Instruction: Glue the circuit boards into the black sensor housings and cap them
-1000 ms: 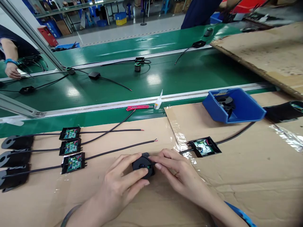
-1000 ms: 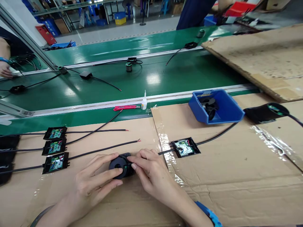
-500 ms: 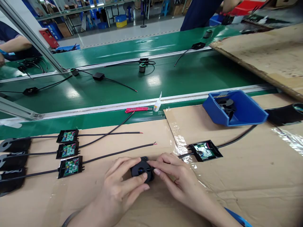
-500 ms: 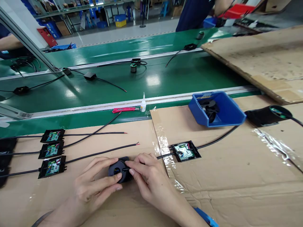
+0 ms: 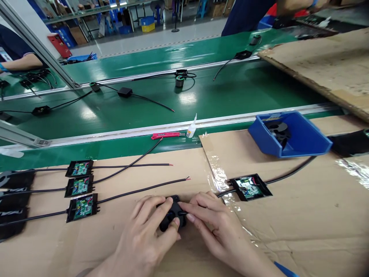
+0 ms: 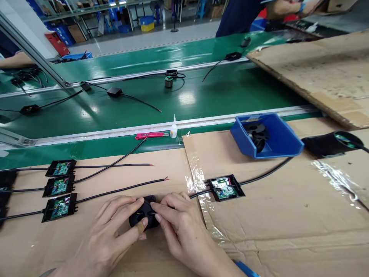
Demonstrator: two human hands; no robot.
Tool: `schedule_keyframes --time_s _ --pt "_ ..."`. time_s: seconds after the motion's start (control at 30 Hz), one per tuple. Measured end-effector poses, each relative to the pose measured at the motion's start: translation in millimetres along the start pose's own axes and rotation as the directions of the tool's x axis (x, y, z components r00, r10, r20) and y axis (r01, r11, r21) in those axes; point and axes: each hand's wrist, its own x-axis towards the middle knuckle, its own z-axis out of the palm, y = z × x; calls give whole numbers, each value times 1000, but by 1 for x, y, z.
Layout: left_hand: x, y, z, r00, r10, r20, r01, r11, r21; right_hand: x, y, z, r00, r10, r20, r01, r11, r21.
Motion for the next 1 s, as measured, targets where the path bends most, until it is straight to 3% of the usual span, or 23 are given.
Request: schedule_keyframes --time_s 0.33,0.5,0.53,0.67,0.8,0.9,1.0 --pt "3 -5 1 997 58 60 -57 998 -31 3 0 -1 1000 -30 -3 30 1000 -5" --pt "-2 -16 6 988 -11 156 43 979 -201 -17 -6 -2 963 -76 -257 29 983 -184" --pt "-4 -19 8 987 -26 161 65 968 -243 -23 -8 0 966 -46 -255 3 986 -168" --pt "-14 -26 16 997 -14 73 40 933 -358 -36 -9 10 987 163 0 -163 985 -63" --pt "-18 -22 23 993 56 -105 -85 952 -295 -26 -9 22 945 313 92 -322 940 111" --pt "-18 -15 24 970 105 -220 -134 984 -120 -17 -11 26 902 403 152 -431 841 327" --pt "-13 -8 17 961 100 -257 -117 992 -55 -12 -12 27 873 453 183 -465 653 598"
